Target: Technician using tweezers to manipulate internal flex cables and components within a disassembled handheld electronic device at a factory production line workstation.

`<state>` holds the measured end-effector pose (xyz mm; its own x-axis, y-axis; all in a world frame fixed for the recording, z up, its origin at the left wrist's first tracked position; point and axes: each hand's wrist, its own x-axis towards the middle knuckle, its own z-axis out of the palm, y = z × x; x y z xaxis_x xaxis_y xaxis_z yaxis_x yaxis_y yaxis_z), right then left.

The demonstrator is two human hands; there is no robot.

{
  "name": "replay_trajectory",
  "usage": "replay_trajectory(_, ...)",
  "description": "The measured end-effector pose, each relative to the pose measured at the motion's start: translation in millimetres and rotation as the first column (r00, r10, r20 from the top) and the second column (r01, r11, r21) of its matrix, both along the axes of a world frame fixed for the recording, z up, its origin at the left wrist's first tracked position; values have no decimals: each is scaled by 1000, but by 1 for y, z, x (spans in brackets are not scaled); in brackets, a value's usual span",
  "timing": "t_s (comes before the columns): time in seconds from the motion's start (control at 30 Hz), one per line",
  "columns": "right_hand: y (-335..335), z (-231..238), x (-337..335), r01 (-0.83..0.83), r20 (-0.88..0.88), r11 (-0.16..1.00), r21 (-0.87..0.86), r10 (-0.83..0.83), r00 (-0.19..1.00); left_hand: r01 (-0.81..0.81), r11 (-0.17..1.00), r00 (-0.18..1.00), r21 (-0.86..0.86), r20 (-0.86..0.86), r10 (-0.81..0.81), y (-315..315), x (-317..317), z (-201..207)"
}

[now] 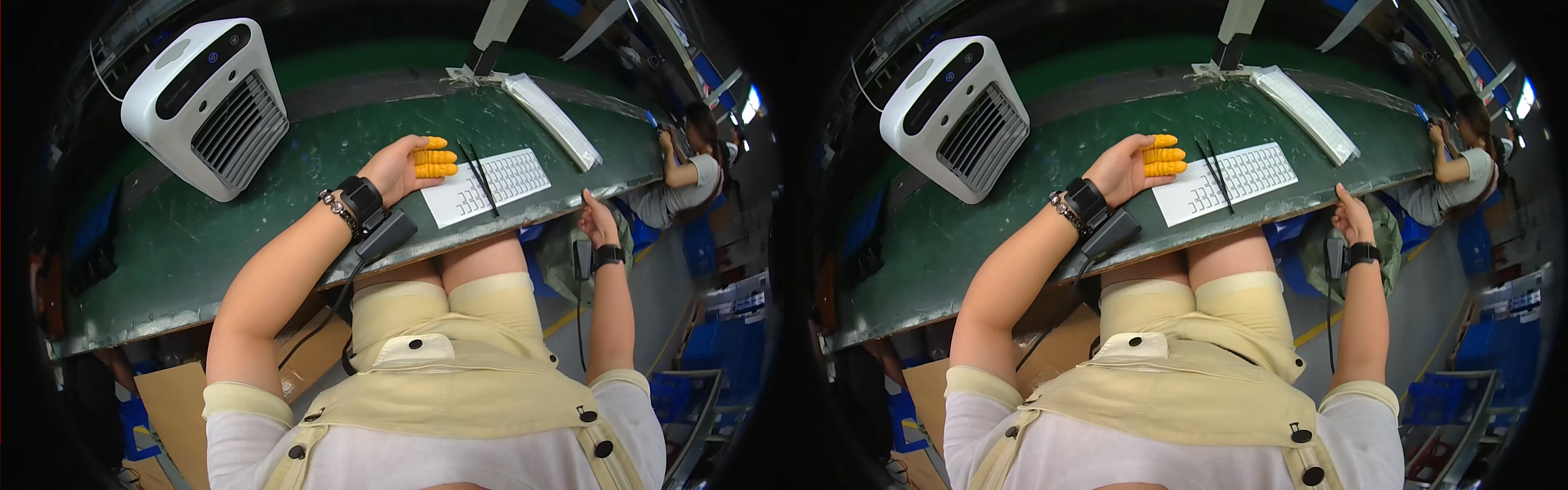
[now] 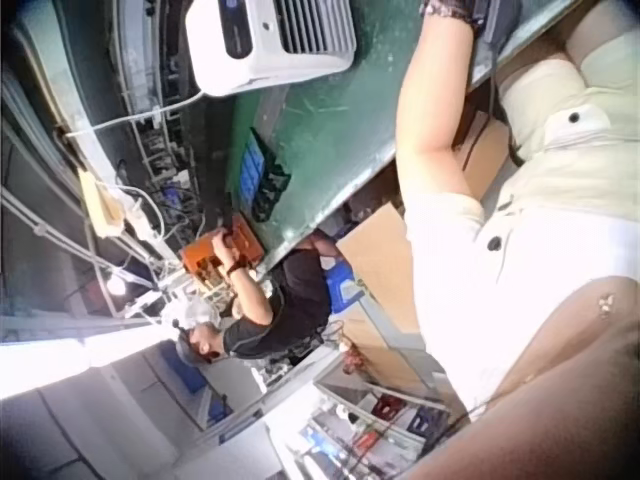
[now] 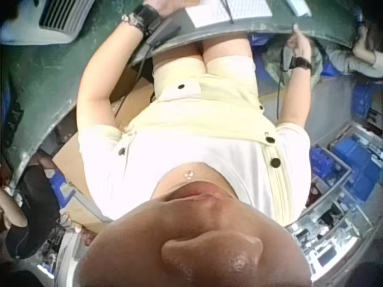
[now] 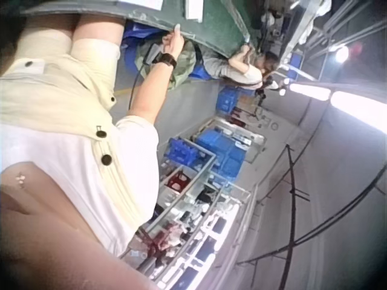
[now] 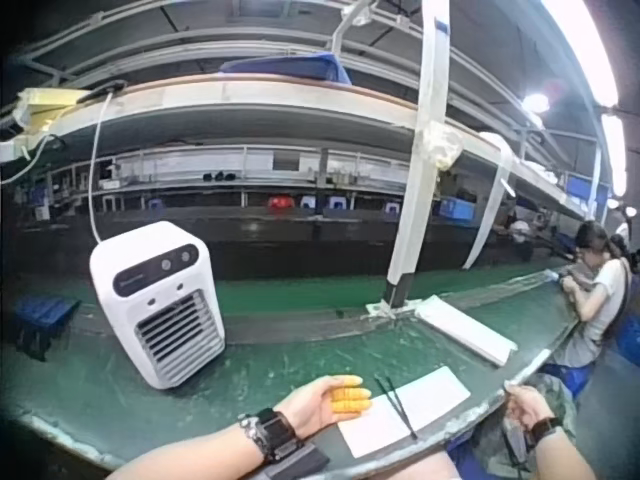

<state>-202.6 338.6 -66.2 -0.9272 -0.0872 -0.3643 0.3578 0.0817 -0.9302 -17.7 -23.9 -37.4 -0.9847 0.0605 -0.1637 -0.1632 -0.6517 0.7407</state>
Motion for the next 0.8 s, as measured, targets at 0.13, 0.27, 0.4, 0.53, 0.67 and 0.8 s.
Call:
replay_trajectory(0.13, -9, 12, 11, -43, -31, 993, 106, 46, 998, 28, 1000, 999, 12, 31, -28, -3, 1, 3)
replay_trajectory(0.27, -3, 32, 6, -486, 234, 691, 535, 431, 871, 44, 995, 997, 85, 62, -49, -6, 2, 3)
replay_trajectory(0.4, -42, 80, 18, -726, 228, 330, 604, 801, 554, 24, 989, 995, 147, 92, -37, -7, 1, 3)
replay_trajectory(0.53, -138, 113, 38, -302, -247, 221, 927, 968, -51, 23, 978, 994, 207, 100, -45, -8, 1, 3)
replay_trajectory(0.67, -186, 98, 39, -162, -234, 174, 971, 825, -515, 42, 969, 993, 244, 97, -68, -9, 0, 2)
replay_trajectory(0.8, -203, 90, 32, -91, -75, 17, 996, 728, -682, 32, 963, 993, 267, 102, -61, -10, -1, 0)
